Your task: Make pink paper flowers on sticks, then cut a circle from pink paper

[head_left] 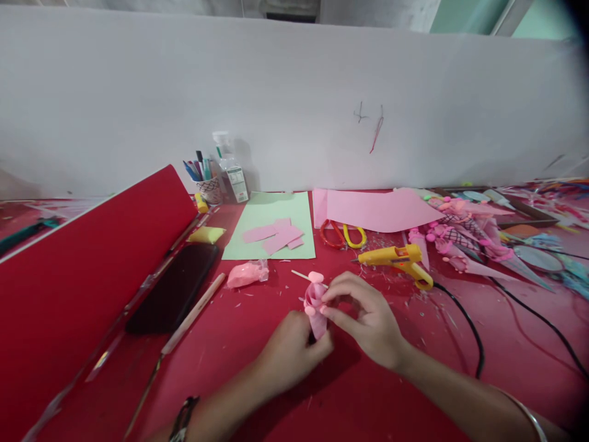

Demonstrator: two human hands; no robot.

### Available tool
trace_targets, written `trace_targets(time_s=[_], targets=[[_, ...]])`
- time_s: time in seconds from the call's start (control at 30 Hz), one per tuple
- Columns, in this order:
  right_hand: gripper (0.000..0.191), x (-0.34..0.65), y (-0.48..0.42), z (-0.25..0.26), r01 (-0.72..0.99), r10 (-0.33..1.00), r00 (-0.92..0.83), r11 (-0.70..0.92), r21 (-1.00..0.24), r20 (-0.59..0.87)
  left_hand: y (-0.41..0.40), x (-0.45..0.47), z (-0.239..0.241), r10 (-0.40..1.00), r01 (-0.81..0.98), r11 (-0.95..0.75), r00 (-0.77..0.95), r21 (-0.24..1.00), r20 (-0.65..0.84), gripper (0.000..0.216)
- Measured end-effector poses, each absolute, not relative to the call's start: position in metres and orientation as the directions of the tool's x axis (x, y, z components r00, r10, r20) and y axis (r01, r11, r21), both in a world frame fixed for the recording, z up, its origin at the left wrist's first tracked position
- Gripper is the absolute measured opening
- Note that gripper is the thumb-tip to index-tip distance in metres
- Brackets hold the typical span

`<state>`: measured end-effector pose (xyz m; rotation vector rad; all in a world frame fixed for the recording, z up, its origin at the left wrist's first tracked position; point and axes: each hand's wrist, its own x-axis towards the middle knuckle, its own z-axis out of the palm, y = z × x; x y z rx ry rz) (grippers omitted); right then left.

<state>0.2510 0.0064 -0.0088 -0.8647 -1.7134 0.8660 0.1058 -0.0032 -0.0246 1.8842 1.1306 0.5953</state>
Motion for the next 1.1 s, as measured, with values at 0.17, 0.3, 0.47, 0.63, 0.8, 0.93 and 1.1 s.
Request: trace_targets(time_s=[0.17,0.3,0.47,0.63,0.8,0.93,1.1], targets=[[0.002,0.2513,0.0074,-0.0075,0.199,0.853,-0.25,0.508,-0.838,0.458,-0.0018,0.1052,-0.0252,0.859,0.485,-0.258,0.511,0.835,-0.031,0.021],[0.001,0.2518,0.0081,-0.0075,0.2,0.854,-0.256,0.506,-0.839,0.454,-0.002,0.1051,-0.0259,0.862,0.476,-0.245,0.506,0.845,-0.034,0.022],[0.003,0.2518,0.0088,-0.0088,0.107,0.853,-0.273,0.487,-0.867,0.446,-0.0035,0.1058,-0.0249,0.863,0.419,-0.201,0.503,0.885,-0.042,0.021],[0.004,0.2516,0.0092,-0.009,0.095,0.865,-0.273,0.46,-0.883,0.421,-0.0023,0.1049,-0.023,0.852,0.427,-0.232,0.523,0.874,-0.03,0.019],[0.001,0.2517,0.009,-0.0093,0.143,0.875,-0.267,0.451,-0.881,0.404,-0.0016,0.105,-0.0213,0.848,0.44,-0.238,0.528,0.866,-0.036,0.018],[0.003,0.2501,0.0095,-0.0092,0.145,0.883,-0.255,0.437,-0.888,0.393,-0.001,0.1052,-0.0232,0.852,0.454,-0.245,0.522,0.857,-0.033,0.018],[0.004,0.2489,0.01,-0.0116,0.019,0.882,-0.248,0.418,-0.908,0.401,-0.0013,0.104,-0.0195,0.846,0.39,-0.189,0.531,0.901,-0.053,0.016]])
